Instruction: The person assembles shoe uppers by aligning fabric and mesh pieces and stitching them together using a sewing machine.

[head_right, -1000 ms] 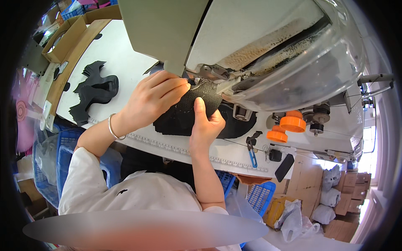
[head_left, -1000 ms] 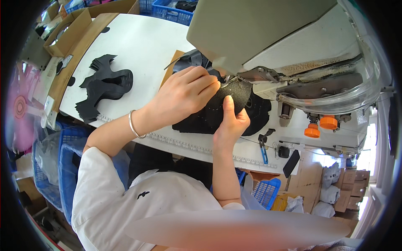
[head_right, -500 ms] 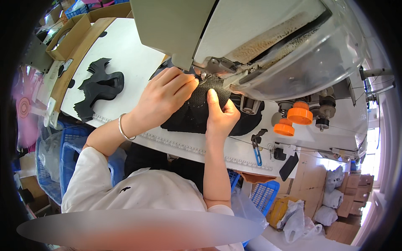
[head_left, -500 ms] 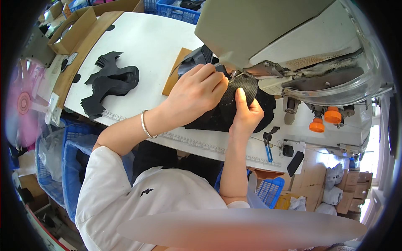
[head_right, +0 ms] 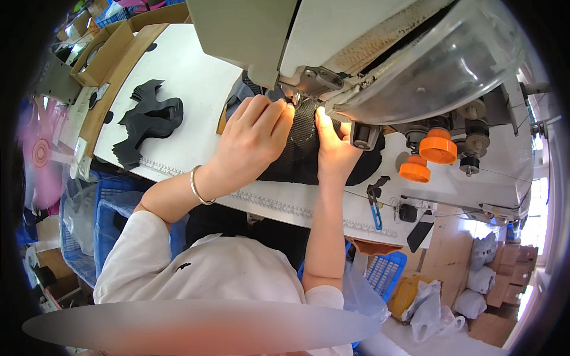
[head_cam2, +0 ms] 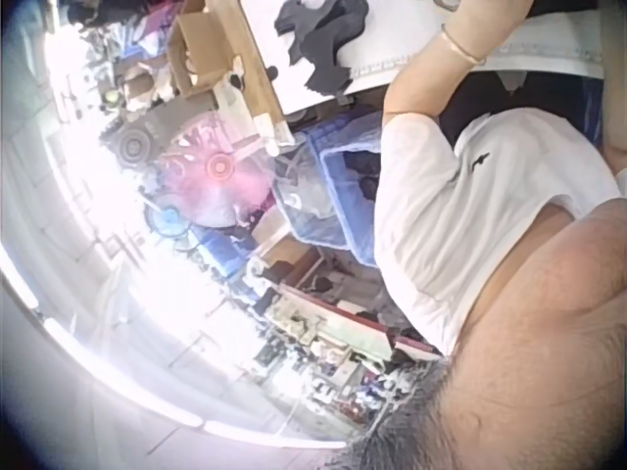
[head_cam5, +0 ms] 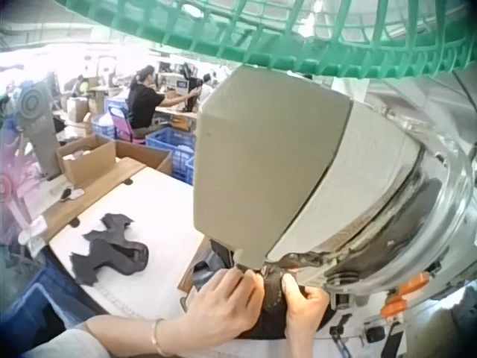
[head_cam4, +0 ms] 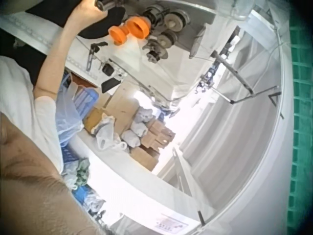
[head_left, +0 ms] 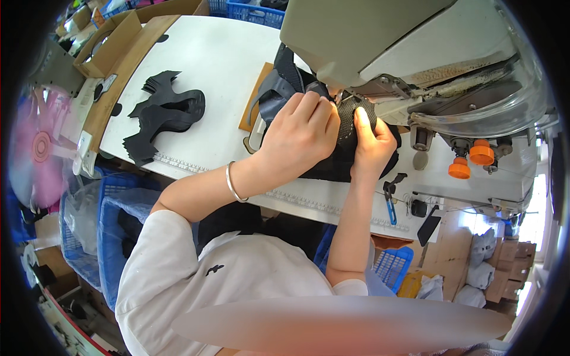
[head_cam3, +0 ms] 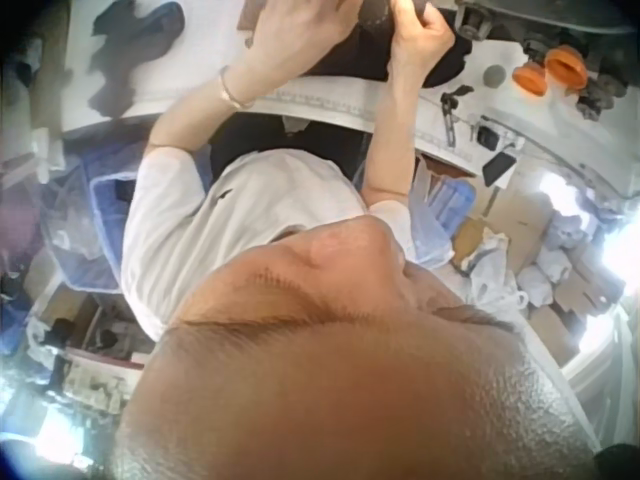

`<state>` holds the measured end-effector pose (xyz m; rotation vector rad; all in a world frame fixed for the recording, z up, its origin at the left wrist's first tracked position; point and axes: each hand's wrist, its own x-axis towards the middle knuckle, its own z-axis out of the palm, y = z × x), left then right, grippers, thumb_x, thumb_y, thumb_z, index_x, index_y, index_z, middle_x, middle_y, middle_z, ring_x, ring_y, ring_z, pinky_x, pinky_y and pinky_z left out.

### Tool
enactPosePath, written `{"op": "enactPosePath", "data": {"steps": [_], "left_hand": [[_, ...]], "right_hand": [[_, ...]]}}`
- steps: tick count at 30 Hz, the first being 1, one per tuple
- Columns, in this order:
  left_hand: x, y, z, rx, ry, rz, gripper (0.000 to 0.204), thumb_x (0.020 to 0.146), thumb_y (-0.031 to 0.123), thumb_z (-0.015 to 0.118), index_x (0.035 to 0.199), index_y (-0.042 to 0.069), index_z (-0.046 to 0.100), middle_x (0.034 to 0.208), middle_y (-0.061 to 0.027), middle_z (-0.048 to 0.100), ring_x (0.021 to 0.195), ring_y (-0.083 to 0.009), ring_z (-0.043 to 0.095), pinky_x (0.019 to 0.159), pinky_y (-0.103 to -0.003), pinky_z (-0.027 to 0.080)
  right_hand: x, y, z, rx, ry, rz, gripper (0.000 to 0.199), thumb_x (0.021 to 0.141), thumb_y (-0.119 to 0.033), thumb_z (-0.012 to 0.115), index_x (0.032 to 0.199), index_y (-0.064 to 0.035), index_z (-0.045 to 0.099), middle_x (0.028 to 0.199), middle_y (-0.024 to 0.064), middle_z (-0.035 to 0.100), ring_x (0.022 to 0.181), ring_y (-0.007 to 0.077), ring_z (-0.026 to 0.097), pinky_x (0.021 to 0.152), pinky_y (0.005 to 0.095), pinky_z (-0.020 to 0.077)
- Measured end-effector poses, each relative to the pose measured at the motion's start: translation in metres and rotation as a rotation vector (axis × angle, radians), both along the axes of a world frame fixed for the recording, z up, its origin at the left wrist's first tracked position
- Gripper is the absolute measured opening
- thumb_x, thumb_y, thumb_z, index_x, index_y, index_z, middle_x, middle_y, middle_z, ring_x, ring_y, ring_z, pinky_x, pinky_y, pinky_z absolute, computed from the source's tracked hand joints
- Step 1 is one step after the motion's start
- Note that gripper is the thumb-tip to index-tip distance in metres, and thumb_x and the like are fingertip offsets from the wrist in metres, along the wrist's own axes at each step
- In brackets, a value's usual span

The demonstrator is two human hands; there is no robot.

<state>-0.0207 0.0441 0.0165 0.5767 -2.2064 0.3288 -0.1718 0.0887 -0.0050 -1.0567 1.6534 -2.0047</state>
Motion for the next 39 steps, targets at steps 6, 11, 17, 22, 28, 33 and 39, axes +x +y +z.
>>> {"op": "enactPosePath", "data": {"steps": [6,11,17,22,28,33,39], "left_hand": [[0.001,0.000,0.002,0.061,0.043,-0.015,0.026,0.066,0.004,0.065,0.091,-0.004,0.062,0.091,-0.0080,0.057,0.083,-0.0215,0.055,0.073,-0.031,0.048],[0.024,-0.023,0.010,0.287,0.142,-0.257,0.026,0.071,0.010,0.076,0.094,0.002,0.069,0.099,-0.0038,0.068,0.094,-0.0220,0.059,0.079,-0.031,0.051],[0.031,-0.032,0.012,0.204,0.062,-0.353,0.035,0.065,0.007,0.075,0.100,0.001,0.070,0.099,-0.0043,0.068,0.091,-0.0215,0.060,0.078,-0.030,0.053],[0.030,-0.030,0.015,0.081,0.000,-0.351,0.043,0.058,0.007,0.072,0.100,-0.002,0.068,0.100,-0.0065,0.066,0.092,-0.0232,0.060,0.080,-0.033,0.053],[0.026,-0.030,0.011,0.046,0.019,-0.322,0.041,0.059,0.008,0.070,0.099,-0.001,0.066,0.098,-0.0083,0.066,0.093,-0.0242,0.061,0.079,-0.034,0.053],[0.020,-0.038,0.006,0.224,0.175,-0.367,0.025,0.068,0.006,0.073,0.092,-0.001,0.069,0.092,-0.0073,0.069,0.087,-0.0226,0.063,0.076,-0.033,0.053],[0.020,-0.040,0.001,0.154,0.192,-0.421,0.025,0.068,0.008,0.072,0.091,0.001,0.067,0.088,-0.0047,0.065,0.089,-0.0208,0.061,0.076,-0.033,0.051]], "right_hand": [[0.000,-0.001,-0.002,0.012,-0.012,-0.001,0.010,0.090,-0.009,0.067,0.092,0.0007,0.065,0.077,-0.0036,0.060,0.067,0.0034,0.053,0.058,0.0188,0.0427],[0.055,0.035,-0.010,-0.015,-0.562,0.167,0.033,0.091,-0.019,0.063,0.117,-0.0003,0.053,0.083,-0.0024,0.051,0.074,0.0060,0.053,0.061,0.0234,0.0487],[0.072,0.032,-0.023,0.067,-0.475,0.392,0.018,0.097,-0.018,0.057,0.100,-0.0004,0.060,0.092,0.0045,0.063,0.078,0.0122,0.062,0.060,0.0312,0.0546],[0.075,0.025,-0.024,0.017,-0.472,0.341,0.021,0.098,-0.019,0.057,0.098,0.0016,0.062,0.090,0.0053,0.063,0.073,0.0121,0.061,0.057,0.0297,0.0537],[0.082,0.021,-0.025,0.025,-0.468,0.317,0.024,0.097,-0.019,0.057,0.098,0.0040,0.064,0.084,0.0060,0.065,0.065,0.0134,0.061,0.053,0.0286,0.0524],[0.087,0.018,-0.024,-0.018,-0.511,0.279,0.022,0.096,-0.016,0.059,0.099,0.0047,0.065,0.082,0.0066,0.065,0.063,0.0135,0.061,0.052,0.0278,0.0519],[0.085,0.017,-0.027,0.036,-0.477,0.227,0.020,0.095,-0.013,0.060,0.098,0.0053,0.067,0.079,0.0064,0.065,0.062,0.0131,0.061,0.051,0.0268,0.0508]]}}
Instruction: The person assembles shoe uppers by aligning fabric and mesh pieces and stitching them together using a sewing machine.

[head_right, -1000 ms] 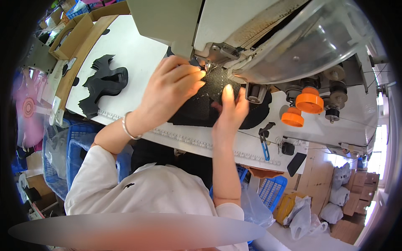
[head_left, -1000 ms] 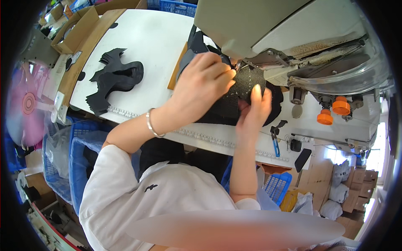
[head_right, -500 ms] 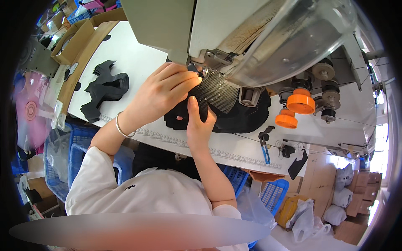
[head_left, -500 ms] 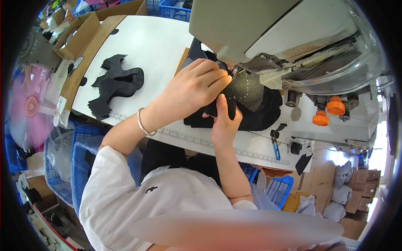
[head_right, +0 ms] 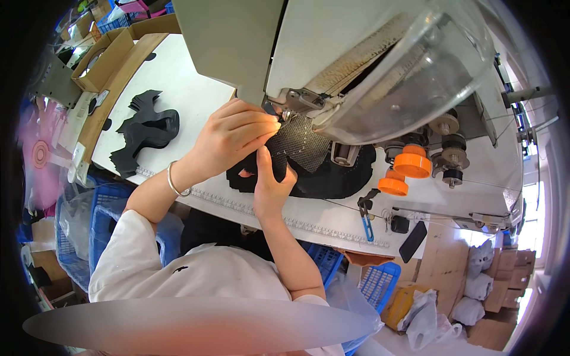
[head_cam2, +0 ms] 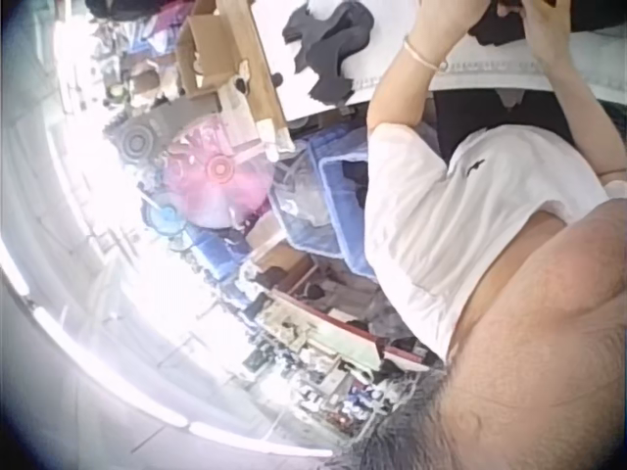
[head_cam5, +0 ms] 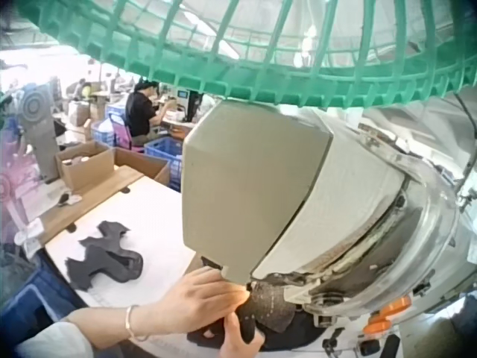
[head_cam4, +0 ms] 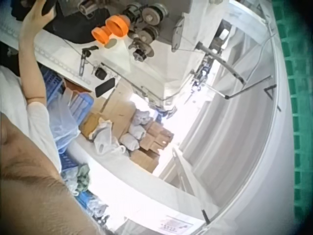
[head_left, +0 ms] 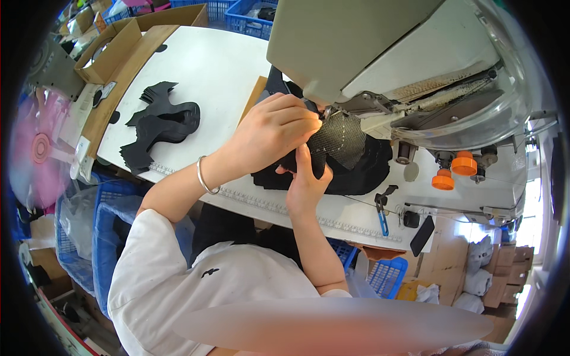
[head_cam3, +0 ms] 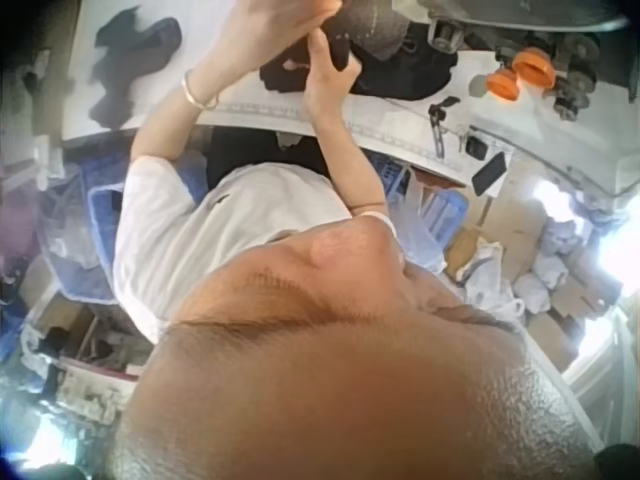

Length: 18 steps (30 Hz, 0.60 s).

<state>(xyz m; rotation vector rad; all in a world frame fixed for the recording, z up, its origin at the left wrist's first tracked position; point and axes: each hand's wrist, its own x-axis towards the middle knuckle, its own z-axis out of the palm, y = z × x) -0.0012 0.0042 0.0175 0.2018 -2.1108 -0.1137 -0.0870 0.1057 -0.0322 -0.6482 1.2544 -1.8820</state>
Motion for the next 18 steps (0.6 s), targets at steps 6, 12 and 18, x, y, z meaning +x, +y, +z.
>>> {"op": "enactPosePath", "data": {"steps": [6,12,18], "left_hand": [[-0.002,0.005,-0.005,-0.068,0.020,0.023,0.034,0.061,0.007,0.072,0.093,-0.003,0.067,0.093,-0.0089,0.066,0.085,-0.0234,0.062,0.072,-0.034,0.052],[-0.006,0.009,-0.008,-0.085,0.021,0.059,0.036,0.060,0.008,0.069,0.094,-0.004,0.066,0.094,-0.0110,0.065,0.083,-0.0241,0.061,0.070,-0.033,0.052],[-0.008,0.013,-0.009,-0.156,-0.006,0.117,0.036,0.061,0.009,0.070,0.095,-0.004,0.067,0.095,-0.0118,0.064,0.083,-0.0243,0.060,0.068,-0.032,0.051]], "right_hand": [[-0.006,0.001,-0.002,-0.066,0.001,-0.020,0.019,0.094,-0.012,0.061,0.094,0.0058,0.067,0.078,0.0048,0.064,0.057,0.0113,0.057,0.048,0.0259,0.0483],[-0.013,0.002,0.002,-0.029,0.004,-0.045,0.016,0.093,-0.011,0.062,0.090,0.0043,0.067,0.073,0.0019,0.061,0.053,0.0088,0.054,0.043,0.0233,0.0442],[-0.023,0.002,0.008,-0.023,0.058,-0.029,0.012,0.091,-0.009,0.061,0.088,0.0012,0.066,0.073,0.0016,0.061,0.051,0.0068,0.053,0.041,0.0213,0.0417]]}}
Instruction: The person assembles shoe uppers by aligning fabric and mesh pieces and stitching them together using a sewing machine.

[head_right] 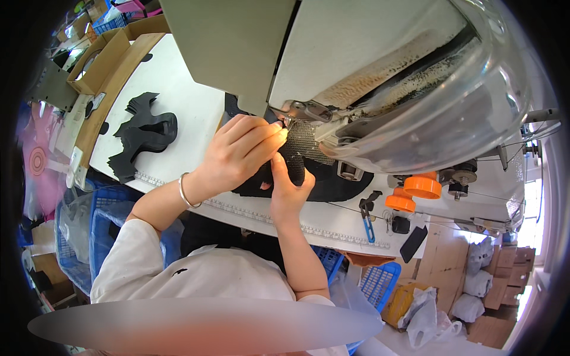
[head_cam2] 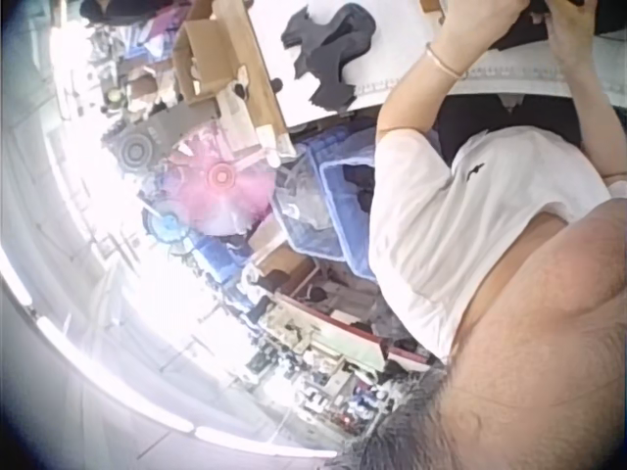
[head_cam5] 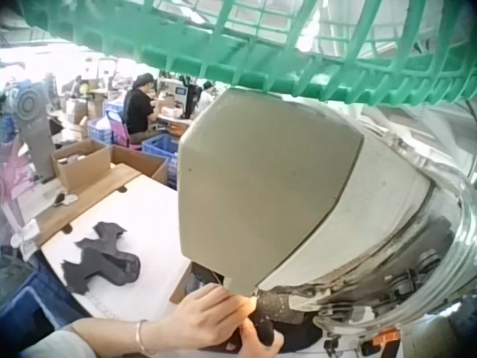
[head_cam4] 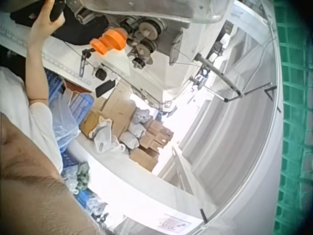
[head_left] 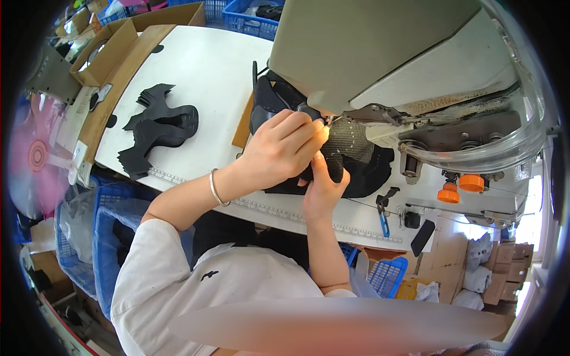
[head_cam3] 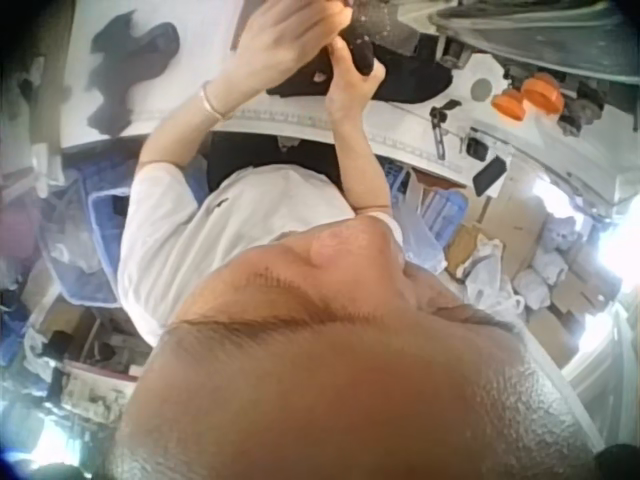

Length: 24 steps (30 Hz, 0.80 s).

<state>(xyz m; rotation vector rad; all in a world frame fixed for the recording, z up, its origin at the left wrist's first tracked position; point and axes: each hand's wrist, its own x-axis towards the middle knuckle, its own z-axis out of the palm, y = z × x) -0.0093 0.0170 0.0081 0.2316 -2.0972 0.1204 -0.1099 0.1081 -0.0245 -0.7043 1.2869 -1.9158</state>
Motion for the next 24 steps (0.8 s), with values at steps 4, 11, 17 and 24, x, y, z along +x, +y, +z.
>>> {"op": "enactPosePath", "data": {"steps": [4,11,17,24], "left_hand": [[0.000,0.001,0.002,0.010,0.001,0.020,0.036,0.063,0.009,0.071,0.096,-0.002,0.067,0.095,-0.0111,0.065,0.084,-0.0241,0.060,0.070,-0.034,0.051],[0.014,-0.009,0.010,0.291,-0.027,-0.083,0.028,0.070,0.014,0.076,0.095,0.003,0.069,0.093,-0.0019,0.066,0.091,-0.0203,0.057,0.081,-0.034,0.048],[0.015,-0.020,0.011,0.180,-0.061,-0.175,0.027,0.066,0.010,0.076,0.091,0.003,0.070,0.098,-0.0041,0.069,0.094,-0.0201,0.058,0.083,-0.033,0.048],[0.018,-0.022,0.014,0.165,-0.092,-0.216,0.027,0.065,0.012,0.073,0.091,0.003,0.071,0.100,-0.0045,0.069,0.094,-0.0203,0.058,0.084,-0.034,0.049]], "right_hand": [[-0.007,0.001,0.001,0.028,0.003,-0.013,0.011,0.090,-0.009,0.063,0.085,0.0003,0.065,0.072,0.0014,0.061,0.051,0.0060,0.053,0.039,0.0204,0.0408],[-0.001,0.002,-0.009,-0.112,-0.133,0.036,0.017,0.091,-0.009,0.062,0.106,-0.0027,0.059,0.083,0.0039,0.062,0.058,0.0099,0.058,0.040,0.0221,0.0444],[0.011,-0.003,-0.010,-0.053,-0.093,0.075,0.024,0.095,-0.013,0.059,0.118,-0.0048,0.055,0.098,0.0048,0.062,0.075,0.0124,0.062,0.047,0.0266,0.0527],[0.014,-0.006,-0.009,-0.097,-0.064,0.074,0.022,0.096,-0.010,0.057,0.115,-0.0001,0.055,0.094,0.0078,0.063,0.066,0.0130,0.063,0.046,0.0259,0.0525]]}}
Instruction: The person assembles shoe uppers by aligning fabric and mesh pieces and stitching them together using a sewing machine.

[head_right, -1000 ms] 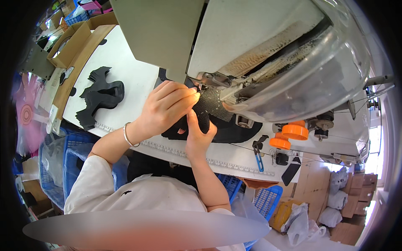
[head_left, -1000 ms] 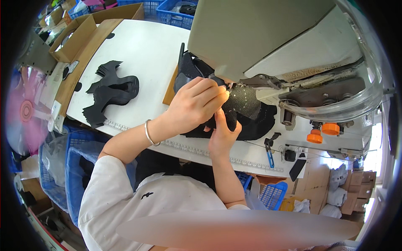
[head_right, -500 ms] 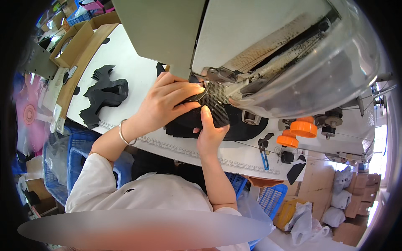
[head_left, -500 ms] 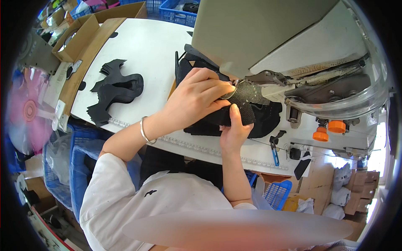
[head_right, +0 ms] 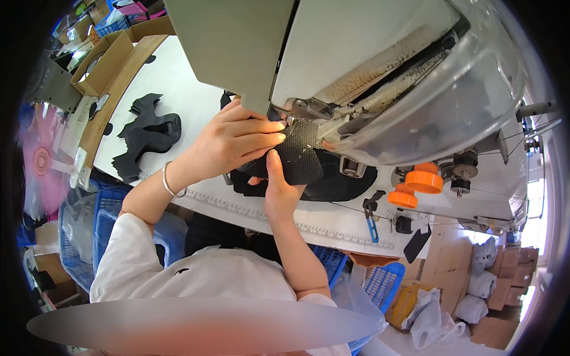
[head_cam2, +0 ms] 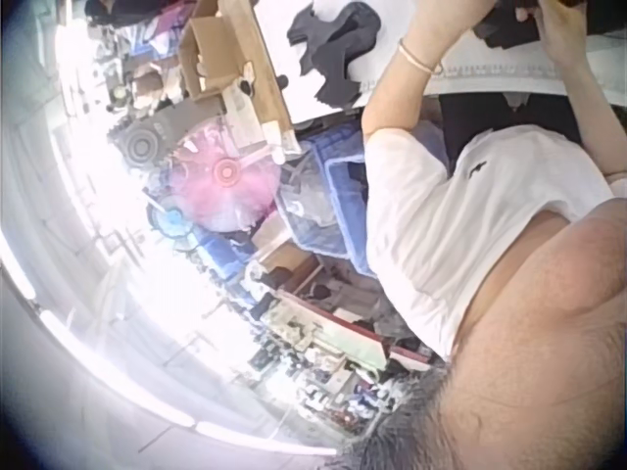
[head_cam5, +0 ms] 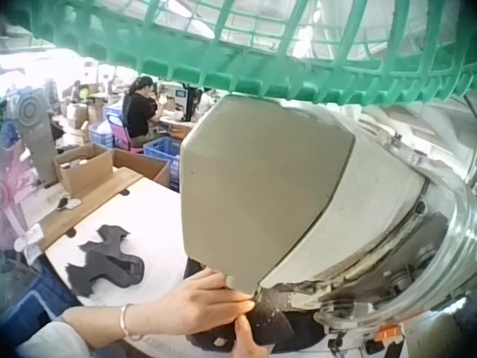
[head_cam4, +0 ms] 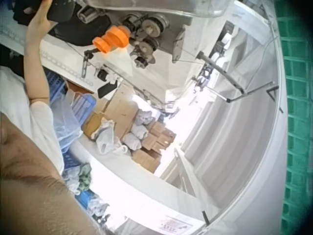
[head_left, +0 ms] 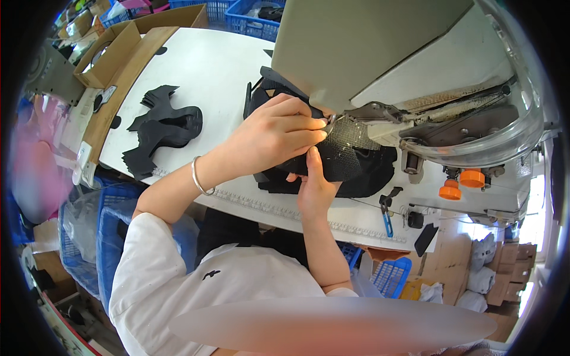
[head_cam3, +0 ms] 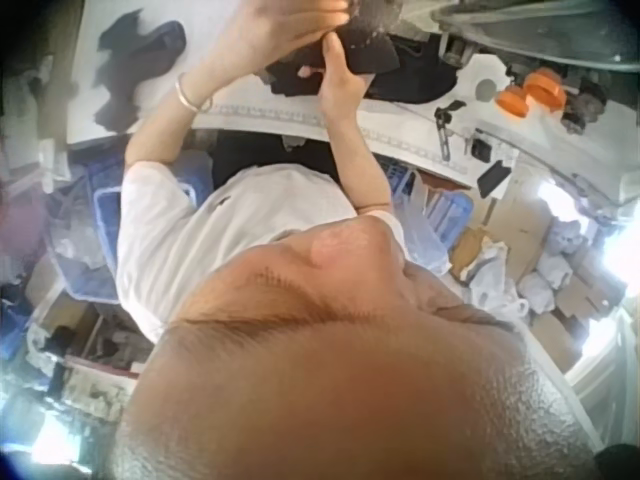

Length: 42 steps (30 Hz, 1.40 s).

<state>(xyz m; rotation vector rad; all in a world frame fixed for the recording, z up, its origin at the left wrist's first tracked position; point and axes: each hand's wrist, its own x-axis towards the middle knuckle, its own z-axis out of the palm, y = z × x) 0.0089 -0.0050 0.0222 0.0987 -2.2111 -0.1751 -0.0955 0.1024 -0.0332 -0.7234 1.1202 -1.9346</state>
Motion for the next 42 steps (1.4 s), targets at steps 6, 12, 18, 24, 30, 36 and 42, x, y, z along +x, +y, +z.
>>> {"op": "enactPosePath", "data": {"steps": [6,12,18,24,30,36,42], "left_hand": [[0.001,0.003,0.000,-0.023,-0.001,0.016,0.030,0.064,0.013,0.073,0.092,0.003,0.070,0.101,-0.0056,0.069,0.093,-0.0216,0.059,0.082,-0.034,0.050],[-0.001,0.010,-0.004,-0.023,0.026,0.068,0.032,0.063,0.011,0.074,0.093,0.003,0.071,0.105,-0.0061,0.068,0.088,-0.0225,0.059,0.076,-0.032,0.051],[0.003,0.012,0.001,-0.010,-0.027,0.127,0.031,0.068,0.010,0.068,0.098,0.004,0.068,0.104,-0.0044,0.061,0.094,-0.0227,0.055,0.084,-0.034,0.049],[0.018,0.012,0.012,-0.092,-0.163,0.142,0.034,0.068,0.010,0.068,0.101,0.003,0.070,0.105,-0.0063,0.060,0.096,-0.0242,0.057,0.079,-0.033,0.052],[0.018,-0.002,0.015,-0.319,-0.140,0.106,0.037,0.067,0.008,0.067,0.104,0.003,0.068,0.105,-0.0067,0.063,0.097,-0.0247,0.059,0.083,-0.036,0.053],[0.020,-0.014,0.012,-0.082,-0.104,-0.045,0.027,0.064,0.002,0.070,0.092,0.003,0.071,0.107,-0.0052,0.068,0.095,-0.0250,0.061,0.079,-0.033,0.055],[0.021,-0.016,0.013,-0.007,-0.131,-0.091,0.031,0.063,0.002,0.071,0.094,0.004,0.072,0.105,-0.0043,0.068,0.095,-0.0242,0.062,0.078,-0.031,0.056]], "right_hand": [[0.001,0.000,0.002,-0.022,-0.033,-0.023,0.021,0.095,-0.009,0.057,0.114,0.0004,0.055,0.093,0.0077,0.063,0.064,0.0127,0.062,0.044,0.0248,0.0522],[-0.001,0.003,0.006,0.065,-0.038,-0.077,0.022,0.094,-0.011,0.059,0.114,-0.0018,0.056,0.094,0.0058,0.063,0.068,0.0103,0.063,0.044,0.0235,0.0518],[-0.008,0.004,0.010,0.070,0.004,-0.024,0.023,0.093,-0.011,0.060,0.114,-0.0030,0.057,0.094,0.0052,0.063,0.069,0.0095,0.062,0.045,0.0224,0.0511],[-0.016,-0.002,0.009,0.092,-0.002,-0.116,0.023,0.090,-0.008,0.062,0.112,-0.0033,0.056,0.094,0.0047,0.063,0.069,0.0099,0.063,0.046,0.0227,0.0519],[-0.018,0.001,0.006,0.033,-0.042,-0.029,0.022,0.090,-0.008,0.062,0.111,-0.0028,0.056,0.092,0.0058,0.064,0.067,0.0109,0.063,0.047,0.0231,0.0514],[-0.009,0.002,0.002,0.153,0.087,0.141,0.021,0.093,-0.011,0.061,0.109,0.0008,0.057,0.085,0.0075,0.064,0.061,0.0143,0.062,0.049,0.0249,0.0524],[-0.005,0.001,0.003,0.077,0.062,0.123,0.022,0.094,-0.014,0.061,0.109,0.0011,0.058,0.085,0.0076,0.064,0.061,0.0156,0.063,0.050,0.0260,0.0533]]}}
